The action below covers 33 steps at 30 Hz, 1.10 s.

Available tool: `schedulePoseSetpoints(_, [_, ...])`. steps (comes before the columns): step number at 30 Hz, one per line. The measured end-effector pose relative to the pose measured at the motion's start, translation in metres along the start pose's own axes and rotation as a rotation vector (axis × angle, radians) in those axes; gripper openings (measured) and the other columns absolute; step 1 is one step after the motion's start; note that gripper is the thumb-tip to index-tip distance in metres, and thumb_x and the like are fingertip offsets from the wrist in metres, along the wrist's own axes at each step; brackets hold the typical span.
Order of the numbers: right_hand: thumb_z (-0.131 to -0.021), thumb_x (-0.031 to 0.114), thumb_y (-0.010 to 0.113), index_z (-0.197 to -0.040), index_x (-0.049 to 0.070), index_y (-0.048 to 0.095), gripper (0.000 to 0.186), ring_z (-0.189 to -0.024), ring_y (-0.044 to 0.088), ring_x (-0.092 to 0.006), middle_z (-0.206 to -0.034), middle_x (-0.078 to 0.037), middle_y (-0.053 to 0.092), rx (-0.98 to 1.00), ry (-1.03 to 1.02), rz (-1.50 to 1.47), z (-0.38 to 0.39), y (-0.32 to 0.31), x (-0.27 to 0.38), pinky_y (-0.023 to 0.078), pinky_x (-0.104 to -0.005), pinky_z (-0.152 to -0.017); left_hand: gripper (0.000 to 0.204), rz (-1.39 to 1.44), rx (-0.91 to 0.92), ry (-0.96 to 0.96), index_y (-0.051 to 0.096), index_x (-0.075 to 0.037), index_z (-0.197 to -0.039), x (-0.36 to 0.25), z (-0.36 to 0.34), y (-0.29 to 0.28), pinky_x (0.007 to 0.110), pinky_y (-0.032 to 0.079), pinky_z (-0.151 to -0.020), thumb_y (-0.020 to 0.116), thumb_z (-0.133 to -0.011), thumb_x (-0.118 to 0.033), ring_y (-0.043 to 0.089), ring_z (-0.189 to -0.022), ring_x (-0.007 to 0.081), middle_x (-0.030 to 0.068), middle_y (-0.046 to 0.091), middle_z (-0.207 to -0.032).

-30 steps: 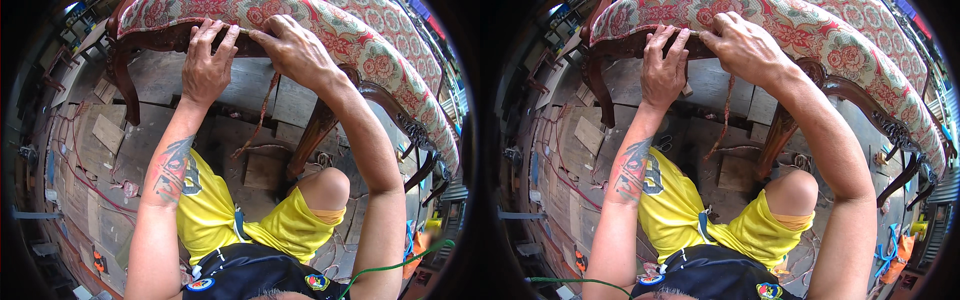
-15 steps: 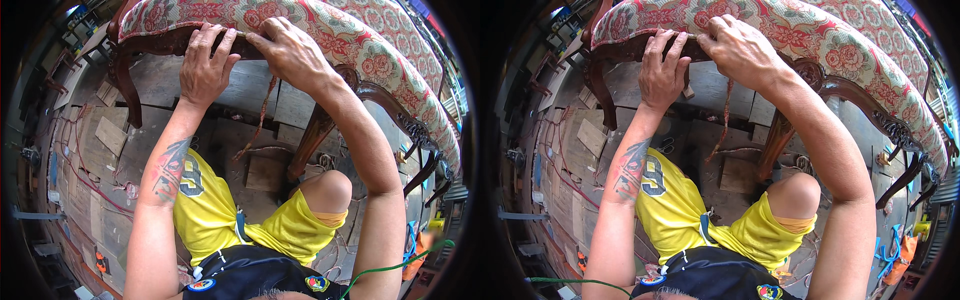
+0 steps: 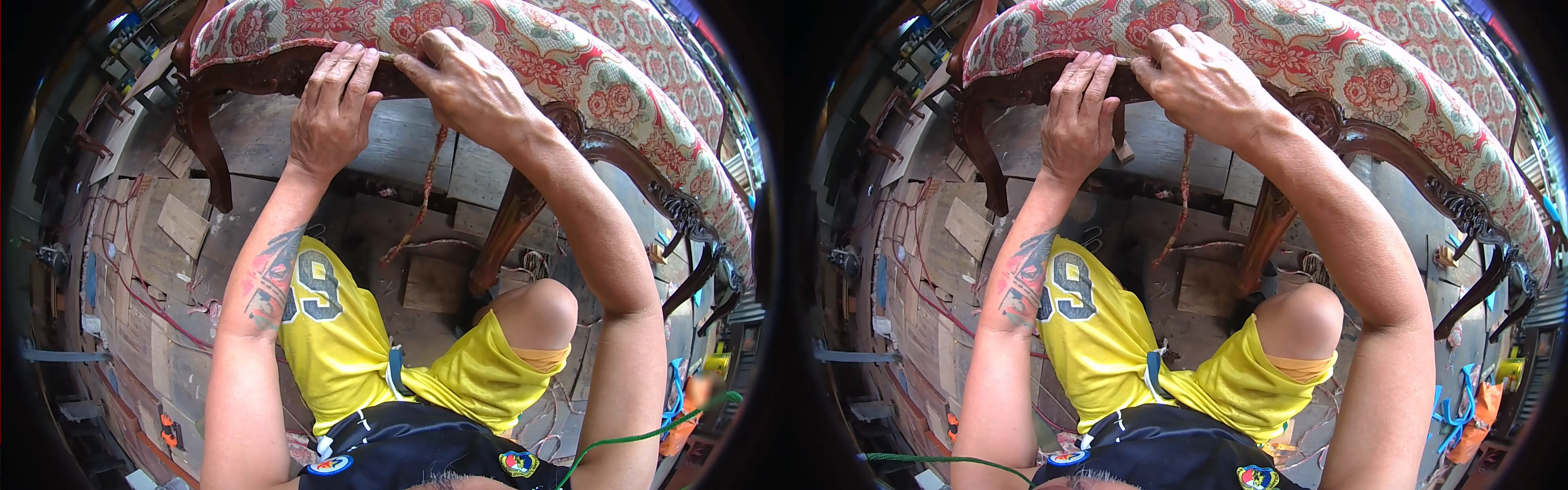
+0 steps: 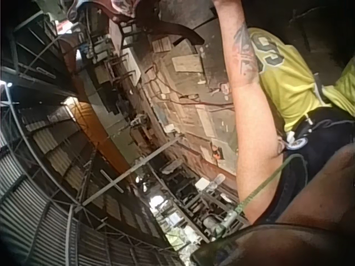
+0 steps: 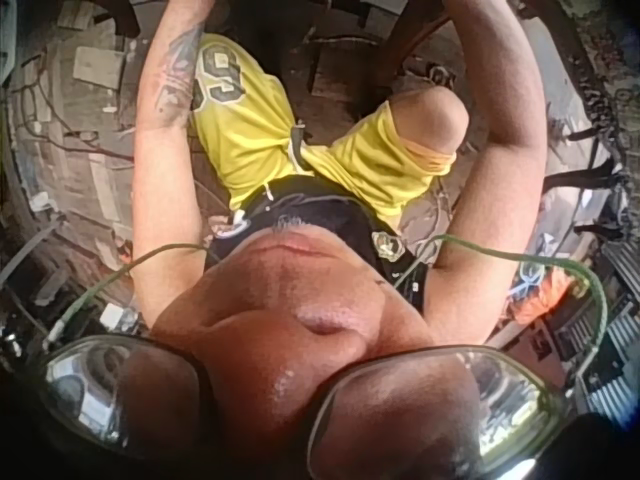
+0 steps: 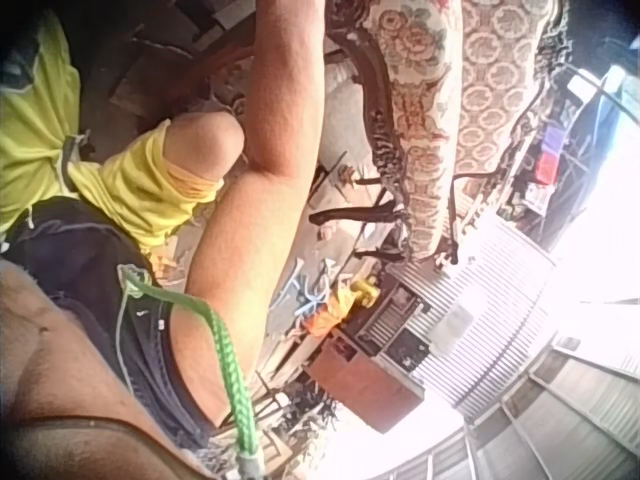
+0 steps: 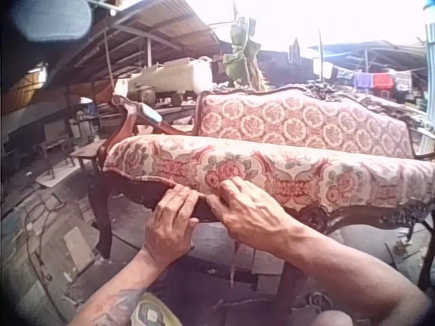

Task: Using a hot glue gun to attach trim to the underside of an ornate sofa frame.

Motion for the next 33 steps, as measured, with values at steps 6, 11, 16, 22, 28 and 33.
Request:
schedulePoseSetpoints(6, [-0.087, 0.001, 0.070, -0.133, 0.005, 0.071, 0.047, -0.113, 0.066, -0.0320, -0.116, -0.016, 0.065, 0.024, 0.014, -0.025, 0.0017, 0.0030, -0.0013, 0.058, -0.0427, -0.097, 0.047, -0.001, -0.003, 0.000, 0.062, -0.013, -0.150, -0.0055, 0.0029, 0.0026, 0.046, 0.045, -0.123, 0.067, -0.105, -0.025, 0.055, -0.142, 0.0330, 0.0134, 0.060, -0.144])
schedulePoseSetpoints(11, [-0.084, -0.003, 0.072, -0.139, 0.009, 0.070, 0.057, -0.111, 0.066, -0.0322, -0.117, -0.015, 0.065, -0.001, 0.004, -0.017, 0.0029, 0.0026, -0.0019, 0.057, -0.0427, -0.098, 0.048, -0.018, -0.020, -0.032, 0.060, -0.014, -0.151, -0.0067, 0.0028, 0.0057, 0.047, 0.045, -0.122, 0.066, -0.106, -0.028, 0.054, -0.142, 0.0337, 0.0134, 0.060, -0.144])
schedulePoseSetpoints(16, [-0.087, 0.005, 0.067, -0.132, 0.002, 0.070, 0.045, -0.119, 0.065, -0.0314, -0.118, -0.016, 0.066, 0.004, -0.025, 0.000, 0.0043, 0.0030, -0.0015, 0.055, -0.0427, -0.103, 0.047, -0.022, -0.016, -0.024, 0.061, -0.013, -0.150, -0.0074, 0.0019, 0.0066, 0.047, 0.044, -0.122, 0.065, -0.106, -0.031, 0.054, -0.142, 0.0329, 0.0117, 0.060, -0.144])
schedulePoseSetpoints(22, [-0.086, 0.005, 0.069, -0.130, 0.004, 0.071, 0.044, -0.116, 0.065, -0.0312, -0.114, -0.015, 0.065, -0.006, -0.010, -0.024, 0.0040, 0.0031, -0.0017, 0.055, -0.0426, -0.102, 0.042, -0.017, -0.016, -0.010, 0.063, -0.011, -0.148, -0.0072, 0.0001, 0.0037, 0.047, 0.044, -0.121, 0.061, -0.109, -0.029, 0.055, -0.140, 0.0326, 0.0108, 0.061, -0.144])
schedulePoseSetpoints(28, [-0.089, 0.007, 0.067, -0.128, 0.004, 0.071, 0.039, -0.116, 0.064, -0.0306, -0.114, -0.015, 0.065, -0.018, 0.016, -0.031, 0.0052, 0.0039, -0.0004, 0.054, -0.0430, -0.099, 0.041, 0.006, -0.017, 0.029, 0.064, -0.009, -0.146, -0.0043, -0.0013, 0.0035, 0.046, 0.044, -0.122, 0.059, -0.110, -0.029, 0.056, -0.139, 0.0317, 0.0110, 0.062, -0.142])
schedulePoseSetpoints(33, [-0.091, 0.009, 0.066, -0.128, 0.006, 0.071, 0.037, -0.114, 0.064, -0.0298, -0.114, -0.014, 0.065, -0.058, 0.031, -0.029, 0.0069, 0.0041, 0.0020, 0.053, -0.0424, -0.099, 0.040, 0.020, -0.015, 0.014, 0.065, -0.008, -0.144, -0.0040, -0.0016, 0.0044, 0.045, 0.046, -0.119, 0.057, -0.111, -0.030, 0.057, -0.138, 0.0309, 0.0111, 0.063, -0.142])
Point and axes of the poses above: each hand's wrist, its own z-axis away from the middle knuckle, its own y-axis out of the palm, x = y × z, the point moved 5 cm from there along -z, towards the middle knuckle
